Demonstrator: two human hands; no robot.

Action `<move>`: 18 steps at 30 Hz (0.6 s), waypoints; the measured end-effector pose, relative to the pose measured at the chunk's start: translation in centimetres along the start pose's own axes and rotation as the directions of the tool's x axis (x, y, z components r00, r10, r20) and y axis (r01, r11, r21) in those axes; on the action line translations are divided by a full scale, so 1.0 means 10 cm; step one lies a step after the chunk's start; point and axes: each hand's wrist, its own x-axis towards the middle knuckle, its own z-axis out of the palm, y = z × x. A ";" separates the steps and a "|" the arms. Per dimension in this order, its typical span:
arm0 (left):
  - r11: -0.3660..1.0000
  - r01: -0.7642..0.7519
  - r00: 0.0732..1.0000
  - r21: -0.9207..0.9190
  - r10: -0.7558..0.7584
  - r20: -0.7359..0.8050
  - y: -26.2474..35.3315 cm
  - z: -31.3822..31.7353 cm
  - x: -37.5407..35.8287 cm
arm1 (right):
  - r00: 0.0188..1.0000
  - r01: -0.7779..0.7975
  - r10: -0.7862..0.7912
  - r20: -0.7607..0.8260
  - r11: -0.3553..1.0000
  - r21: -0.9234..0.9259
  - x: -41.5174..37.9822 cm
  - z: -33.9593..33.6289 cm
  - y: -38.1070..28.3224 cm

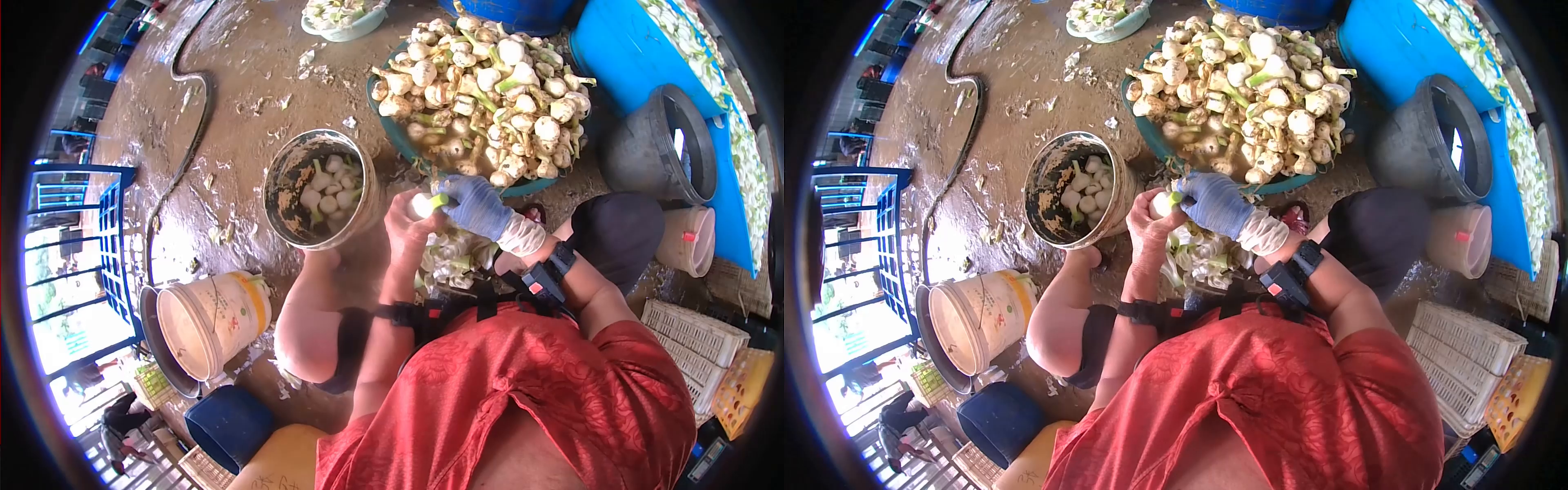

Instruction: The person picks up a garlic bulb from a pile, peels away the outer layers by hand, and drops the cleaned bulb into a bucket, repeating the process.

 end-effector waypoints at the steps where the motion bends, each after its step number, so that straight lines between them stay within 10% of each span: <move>1: 1.000 0.002 1.000 0.001 -0.002 -0.001 -0.01 0.00 -0.01 | 1.000 -0.001 0.001 0.001 1.000 0.001 0.00 0.00 0.02; 8: 0.915 0.153 0.969 -0.373 -0.066 0.237 0.22 0.07 -0.10 | 0.992 -0.120 0.123 0.005 0.964 0.235 0.10 0.15 0.32; 10: 0.784 0.328 0.888 -0.527 -0.064 0.456 0.25 0.06 -0.12 | 0.932 -0.303 0.199 0.304 0.887 0.350 0.11 0.23 0.40; 11: 0.800 0.321 0.867 -0.506 -0.033 0.497 0.21 0.04 -0.09 | 0.993 0.025 -0.078 0.088 0.870 0.492 0.06 0.32 0.38; 14: 0.814 0.377 0.894 -0.442 -0.194 0.404 0.13 -0.02 -0.08 | 0.978 -0.035 -0.018 0.208 0.968 0.247 -0.02 0.35 0.55; 18: 0.961 0.277 0.948 -0.006 -0.272 0.166 0.08 -0.03 -0.03 | 0.975 -0.224 0.142 0.174 0.630 0.744 -0.01 -0.09 0.20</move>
